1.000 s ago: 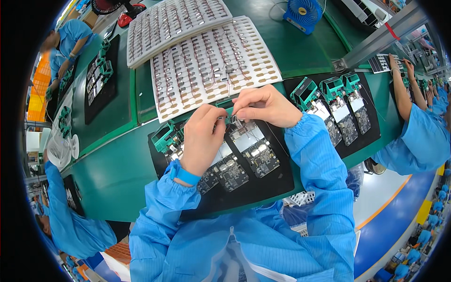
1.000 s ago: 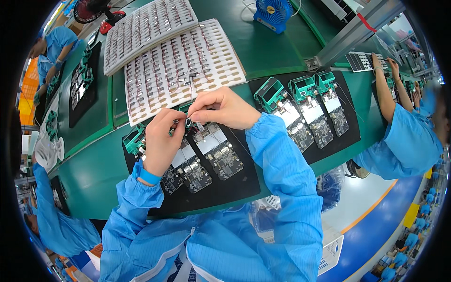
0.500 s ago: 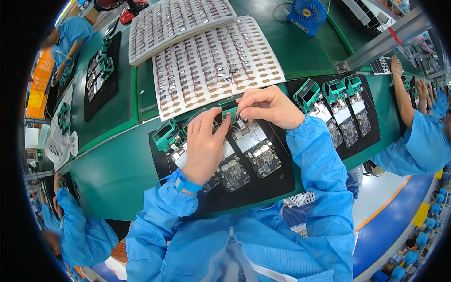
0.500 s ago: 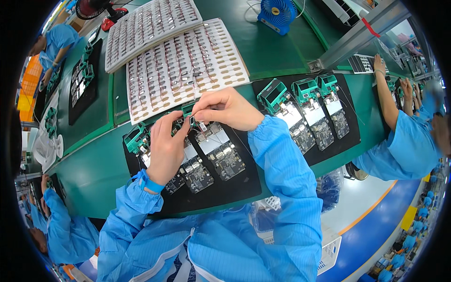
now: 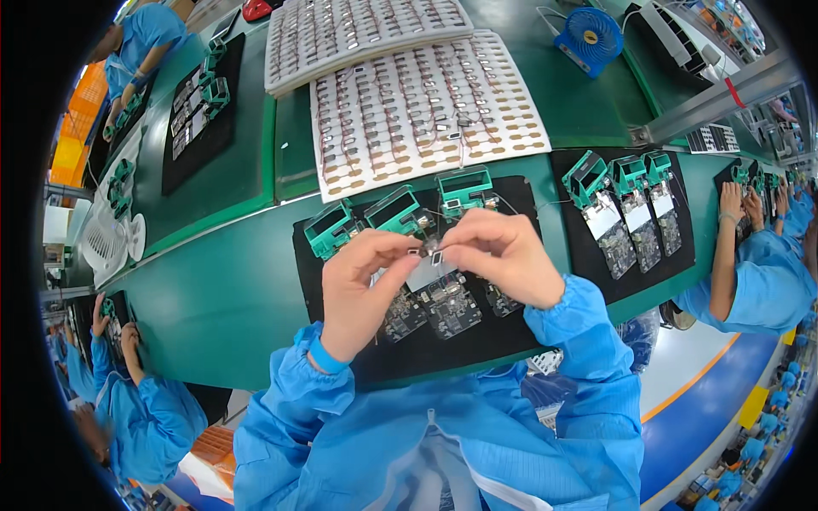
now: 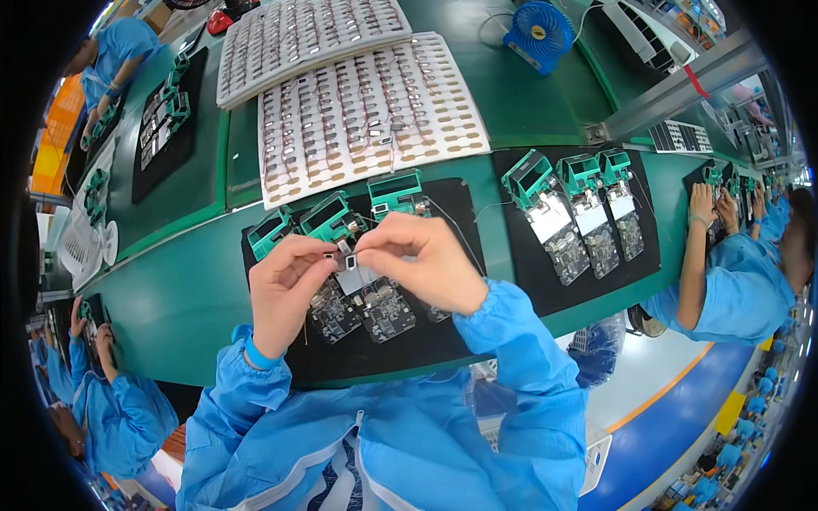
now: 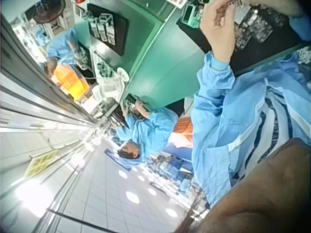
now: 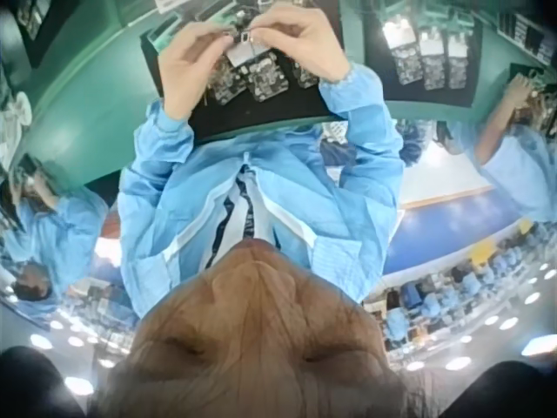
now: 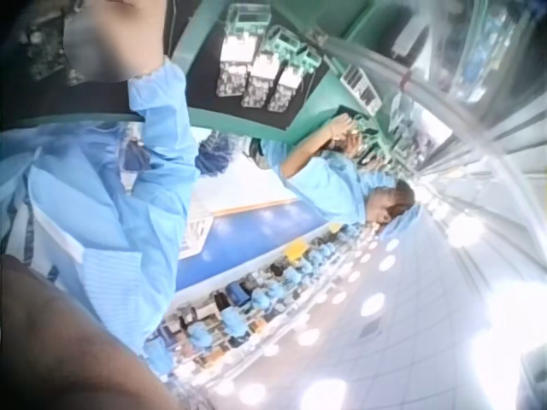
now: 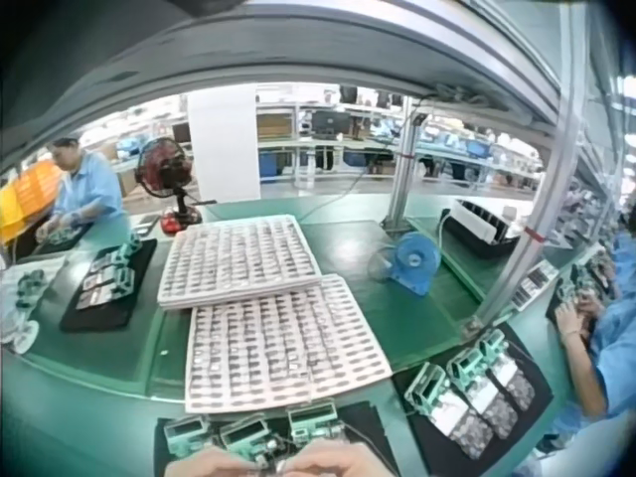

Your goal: The person takes small electronic components from a tray and installs them onto circuit board assemblies by hand, then slides the assembly trays along the workstation.

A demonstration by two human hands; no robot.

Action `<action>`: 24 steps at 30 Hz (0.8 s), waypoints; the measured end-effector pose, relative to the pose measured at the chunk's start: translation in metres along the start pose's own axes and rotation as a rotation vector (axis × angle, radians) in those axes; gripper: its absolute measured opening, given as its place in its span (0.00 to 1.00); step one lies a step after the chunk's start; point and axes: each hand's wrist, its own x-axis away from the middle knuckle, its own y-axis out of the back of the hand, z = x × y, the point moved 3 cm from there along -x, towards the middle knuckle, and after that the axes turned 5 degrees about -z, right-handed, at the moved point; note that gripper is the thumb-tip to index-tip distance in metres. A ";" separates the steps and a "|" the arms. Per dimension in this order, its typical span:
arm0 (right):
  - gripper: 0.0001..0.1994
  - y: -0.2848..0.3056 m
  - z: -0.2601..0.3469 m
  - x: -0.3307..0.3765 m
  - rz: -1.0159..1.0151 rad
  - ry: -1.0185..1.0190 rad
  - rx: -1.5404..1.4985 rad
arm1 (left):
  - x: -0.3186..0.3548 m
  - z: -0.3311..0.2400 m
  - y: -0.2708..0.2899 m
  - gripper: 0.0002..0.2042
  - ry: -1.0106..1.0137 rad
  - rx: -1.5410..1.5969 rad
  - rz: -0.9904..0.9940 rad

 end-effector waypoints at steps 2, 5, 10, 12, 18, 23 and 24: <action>0.05 -0.018 -0.009 0.001 -0.021 -0.013 0.002 | 0.005 -0.003 0.011 0.08 0.017 -0.010 -0.055; 0.04 -0.039 -0.013 0.002 -0.076 0.027 0.165 | 0.007 -0.003 0.029 0.07 -0.041 -0.113 -0.093; 0.04 -0.054 -0.020 -0.004 -0.206 0.161 0.442 | -0.001 0.000 0.023 0.09 -0.280 -0.507 -0.199; 0.04 -0.055 -0.019 -0.005 -0.204 0.163 0.491 | -0.003 0.011 0.023 0.09 -0.268 -0.506 -0.235; 0.04 -0.051 -0.021 -0.008 -0.255 0.172 0.545 | -0.007 0.009 0.015 0.08 -0.480 -0.719 -0.222; 0.05 -0.047 -0.024 -0.008 -0.268 0.168 0.546 | -0.006 0.010 0.010 0.09 -0.586 -0.854 -0.214; 0.05 -0.046 -0.023 -0.007 -0.271 0.166 0.546 | -0.005 0.011 0.009 0.09 -0.587 -0.853 -0.210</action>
